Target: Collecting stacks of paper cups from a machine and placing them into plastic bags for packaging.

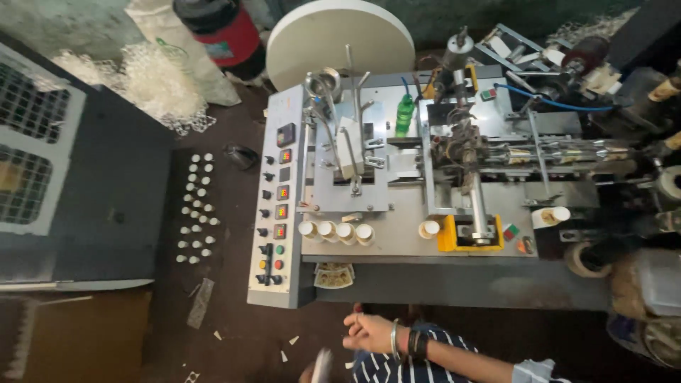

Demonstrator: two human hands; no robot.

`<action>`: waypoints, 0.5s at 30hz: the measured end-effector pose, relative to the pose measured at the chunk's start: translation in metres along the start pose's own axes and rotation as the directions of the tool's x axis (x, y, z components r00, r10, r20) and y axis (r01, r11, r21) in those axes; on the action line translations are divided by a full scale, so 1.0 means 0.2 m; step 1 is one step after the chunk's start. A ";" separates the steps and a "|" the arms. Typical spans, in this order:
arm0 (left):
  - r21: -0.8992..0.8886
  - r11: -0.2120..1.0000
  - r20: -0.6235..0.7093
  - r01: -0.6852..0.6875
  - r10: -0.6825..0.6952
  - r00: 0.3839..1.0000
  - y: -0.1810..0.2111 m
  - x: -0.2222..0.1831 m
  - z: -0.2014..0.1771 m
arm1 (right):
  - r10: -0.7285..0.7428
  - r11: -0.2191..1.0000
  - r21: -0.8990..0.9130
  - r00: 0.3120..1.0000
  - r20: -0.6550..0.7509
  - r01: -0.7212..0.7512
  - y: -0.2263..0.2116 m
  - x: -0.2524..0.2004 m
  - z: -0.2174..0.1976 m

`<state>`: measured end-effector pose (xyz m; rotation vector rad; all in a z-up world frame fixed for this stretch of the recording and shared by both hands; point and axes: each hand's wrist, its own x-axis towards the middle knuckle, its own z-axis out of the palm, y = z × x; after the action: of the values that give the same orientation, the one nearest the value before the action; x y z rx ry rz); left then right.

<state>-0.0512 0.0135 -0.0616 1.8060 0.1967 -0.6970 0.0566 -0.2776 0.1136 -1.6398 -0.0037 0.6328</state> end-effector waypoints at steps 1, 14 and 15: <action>-0.018 1.000 -0.029 -0.014 0.014 0.999 0.08 0.12 -0.03 | -0.021 1.000 -0.009 0.995 0.099 0.022 0.00 0.01 0.03; -0.183 0.973 0.338 -0.139 0.195 0.921 1.45 0.20 0.11 | 0.004 0.985 0.159 0.917 -0.400 0.065 -0.41 -0.25 -0.35; -0.276 0.961 0.291 -0.023 0.106 0.951 1.47 0.21 0.10 | 0.059 0.971 0.237 0.925 -0.374 0.033 -0.37 -0.25 -0.36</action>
<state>0.1119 -0.1175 0.1508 1.4192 0.0231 -0.8479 0.0690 -0.3479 0.2040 -1.5029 0.3549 0.3017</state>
